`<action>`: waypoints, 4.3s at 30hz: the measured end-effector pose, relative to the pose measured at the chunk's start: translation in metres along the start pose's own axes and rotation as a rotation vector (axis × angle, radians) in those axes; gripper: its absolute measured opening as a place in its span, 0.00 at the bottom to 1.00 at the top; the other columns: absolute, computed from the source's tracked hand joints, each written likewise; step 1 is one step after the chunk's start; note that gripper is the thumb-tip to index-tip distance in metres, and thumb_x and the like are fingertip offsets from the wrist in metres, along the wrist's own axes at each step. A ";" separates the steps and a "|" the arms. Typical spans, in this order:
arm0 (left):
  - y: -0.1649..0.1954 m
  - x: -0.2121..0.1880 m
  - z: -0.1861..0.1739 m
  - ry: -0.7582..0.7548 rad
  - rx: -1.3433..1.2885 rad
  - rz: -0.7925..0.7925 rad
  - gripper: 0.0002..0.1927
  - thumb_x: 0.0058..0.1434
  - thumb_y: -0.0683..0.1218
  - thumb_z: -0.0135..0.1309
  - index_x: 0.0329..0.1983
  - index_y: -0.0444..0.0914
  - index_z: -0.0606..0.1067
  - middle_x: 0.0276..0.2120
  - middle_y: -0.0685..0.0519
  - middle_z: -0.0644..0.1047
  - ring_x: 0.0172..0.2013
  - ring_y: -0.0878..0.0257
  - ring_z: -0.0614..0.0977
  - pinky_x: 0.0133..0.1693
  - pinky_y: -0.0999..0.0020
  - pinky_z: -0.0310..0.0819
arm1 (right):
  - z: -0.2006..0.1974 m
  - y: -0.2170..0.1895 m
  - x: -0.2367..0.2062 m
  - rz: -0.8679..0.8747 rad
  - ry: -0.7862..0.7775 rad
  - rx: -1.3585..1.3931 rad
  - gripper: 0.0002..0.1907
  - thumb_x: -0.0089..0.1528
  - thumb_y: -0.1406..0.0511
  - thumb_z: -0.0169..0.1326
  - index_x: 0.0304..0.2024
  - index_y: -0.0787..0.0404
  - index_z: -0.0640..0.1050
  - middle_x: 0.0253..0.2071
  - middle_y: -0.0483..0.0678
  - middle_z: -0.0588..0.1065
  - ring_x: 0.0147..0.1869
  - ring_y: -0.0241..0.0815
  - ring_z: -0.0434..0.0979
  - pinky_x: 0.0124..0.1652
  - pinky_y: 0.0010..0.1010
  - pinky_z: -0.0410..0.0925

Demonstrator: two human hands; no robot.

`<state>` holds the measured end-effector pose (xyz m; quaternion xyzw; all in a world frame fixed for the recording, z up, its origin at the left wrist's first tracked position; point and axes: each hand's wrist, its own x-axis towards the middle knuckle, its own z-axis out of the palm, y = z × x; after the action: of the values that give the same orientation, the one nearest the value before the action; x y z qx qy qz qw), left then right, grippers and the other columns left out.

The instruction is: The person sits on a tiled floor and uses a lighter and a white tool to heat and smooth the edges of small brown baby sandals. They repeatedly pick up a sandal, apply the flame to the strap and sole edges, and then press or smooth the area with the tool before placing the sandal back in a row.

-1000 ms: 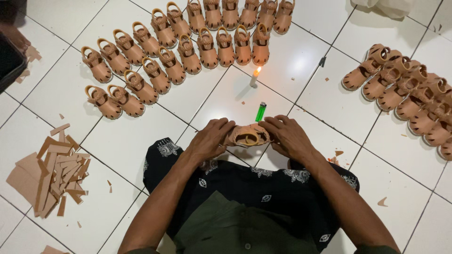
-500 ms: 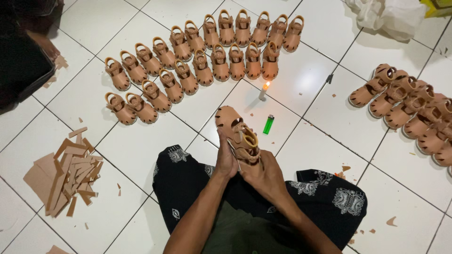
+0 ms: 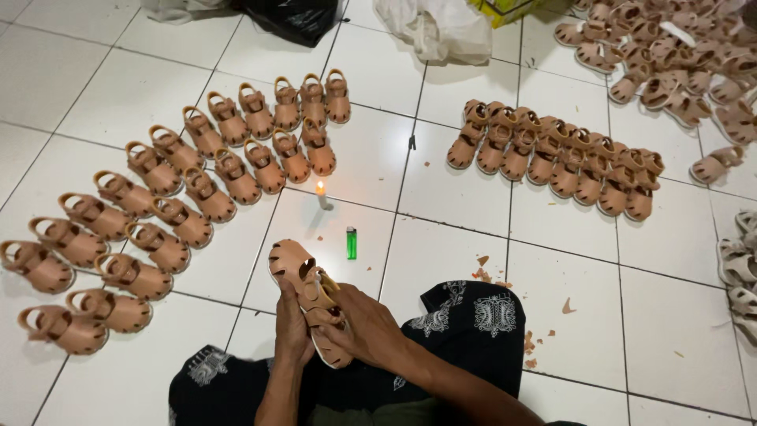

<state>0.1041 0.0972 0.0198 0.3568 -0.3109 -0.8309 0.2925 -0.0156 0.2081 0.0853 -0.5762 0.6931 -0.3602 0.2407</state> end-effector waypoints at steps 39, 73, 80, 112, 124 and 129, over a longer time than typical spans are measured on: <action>-0.016 0.159 -0.028 0.043 1.684 -0.603 0.79 0.46 0.53 0.77 0.76 0.39 0.21 0.75 0.39 0.18 0.72 0.33 0.19 0.69 0.31 0.25 | -0.195 0.324 0.279 0.507 0.318 -0.599 0.32 0.58 0.67 0.62 0.64 0.65 0.69 0.53 0.64 0.71 0.55 0.64 0.74 0.52 0.52 0.70; -0.012 0.144 -0.078 -0.030 1.638 -0.348 0.83 0.39 0.65 0.76 0.76 0.48 0.23 0.76 0.44 0.20 0.72 0.37 0.16 0.66 0.29 0.13 | -0.115 0.205 0.205 0.263 -0.142 -0.421 0.16 0.62 0.59 0.53 0.49 0.55 0.81 0.37 0.51 0.79 0.35 0.50 0.81 0.36 0.42 0.73; 0.004 0.115 -0.083 0.067 1.255 -0.127 0.39 0.69 0.64 0.42 0.78 0.45 0.50 0.78 0.46 0.41 0.76 0.44 0.41 0.71 0.43 0.38 | -0.007 0.121 0.104 0.075 -0.264 -0.252 0.12 0.63 0.57 0.57 0.45 0.54 0.80 0.37 0.52 0.76 0.37 0.52 0.80 0.35 0.41 0.72; -0.009 -0.054 0.003 -0.041 -0.110 -0.041 0.27 0.64 0.56 0.53 0.64 0.44 0.68 0.55 0.54 0.75 0.53 0.64 0.78 0.57 0.59 0.73 | -0.011 0.031 -0.058 0.384 0.085 0.586 0.38 0.56 0.61 0.64 0.65 0.68 0.67 0.57 0.61 0.74 0.57 0.49 0.80 0.52 0.36 0.77; -0.041 -0.051 0.044 -0.096 -0.199 0.055 0.26 0.64 0.55 0.56 0.60 0.38 0.68 0.52 0.50 0.76 0.55 0.62 0.78 0.60 0.60 0.73 | 0.003 0.034 -0.040 0.421 0.255 0.966 0.37 0.64 0.64 0.56 0.72 0.68 0.59 0.60 0.54 0.73 0.62 0.42 0.74 0.61 0.36 0.67; -0.046 -0.037 0.051 -0.099 0.037 0.057 0.28 0.67 0.57 0.55 0.62 0.34 0.69 0.53 0.48 0.75 0.54 0.60 0.76 0.56 0.61 0.72 | -0.008 0.040 -0.017 0.490 0.279 0.899 0.37 0.64 0.66 0.52 0.73 0.64 0.55 0.57 0.55 0.75 0.59 0.44 0.76 0.55 0.35 0.71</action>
<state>0.0737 0.1682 0.0295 0.3117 -0.3502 -0.8331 0.2936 -0.0431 0.2297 0.0580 -0.1838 0.6100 -0.6284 0.4464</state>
